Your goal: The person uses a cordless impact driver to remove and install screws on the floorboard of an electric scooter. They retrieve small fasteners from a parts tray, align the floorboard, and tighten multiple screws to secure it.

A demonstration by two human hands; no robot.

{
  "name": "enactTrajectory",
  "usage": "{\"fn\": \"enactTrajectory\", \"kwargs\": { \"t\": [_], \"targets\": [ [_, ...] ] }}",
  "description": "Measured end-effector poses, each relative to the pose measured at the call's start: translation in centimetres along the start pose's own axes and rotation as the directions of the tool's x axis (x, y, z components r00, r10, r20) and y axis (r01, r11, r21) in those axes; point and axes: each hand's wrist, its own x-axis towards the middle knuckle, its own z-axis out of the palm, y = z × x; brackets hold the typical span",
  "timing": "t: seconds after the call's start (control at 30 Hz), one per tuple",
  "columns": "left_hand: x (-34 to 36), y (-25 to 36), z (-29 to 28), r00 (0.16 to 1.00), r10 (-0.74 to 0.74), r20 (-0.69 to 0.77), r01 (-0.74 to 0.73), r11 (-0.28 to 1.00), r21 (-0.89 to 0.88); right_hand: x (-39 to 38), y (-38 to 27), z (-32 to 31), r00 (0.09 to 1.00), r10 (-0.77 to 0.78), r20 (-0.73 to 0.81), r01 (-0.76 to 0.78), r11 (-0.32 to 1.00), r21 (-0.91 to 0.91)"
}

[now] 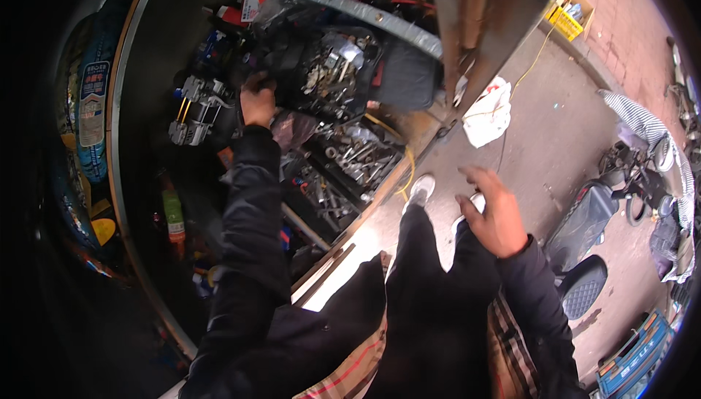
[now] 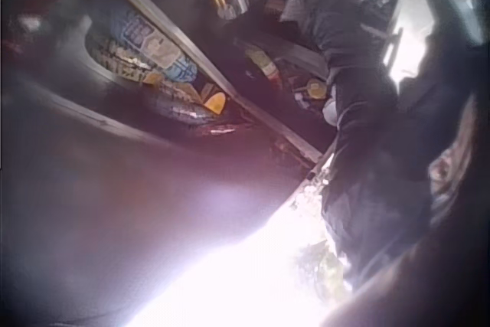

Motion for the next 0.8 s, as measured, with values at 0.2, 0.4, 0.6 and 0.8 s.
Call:
{"fn": "enactTrajectory", "kwargs": {
  "t": [0.2, 0.4, 0.6, 0.8],
  "targets": [
    [-4.2, 8.7, 4.2, 0.678, 0.627, 0.383, -0.646, 0.757, -0.097, 2.4, -5.7, 5.7, 0.998, -0.05, -0.046, 0.055, 0.992, 0.11],
    [-0.5, 6.9, 11.3, 0.572, 0.355, 0.74, -0.814, 0.361, 0.456, -1.3, -5.8, 7.5, 0.984, 0.074, -0.16, -0.047, 0.985, 0.164],
    [1.3, 5.5, 9.1, 0.601, 0.319, 0.733, -0.783, 0.418, 0.461, -5.5, -2.5, 7.3, 0.91, 0.309, -0.276, -0.243, 0.937, 0.25],
    [-1.3, 6.3, 4.6, 0.644, 0.644, 0.414, -0.733, 0.673, 0.094, -0.6, -0.5, 9.6, 0.935, 0.26, -0.241, -0.164, 0.92, 0.357]
  ]
}}
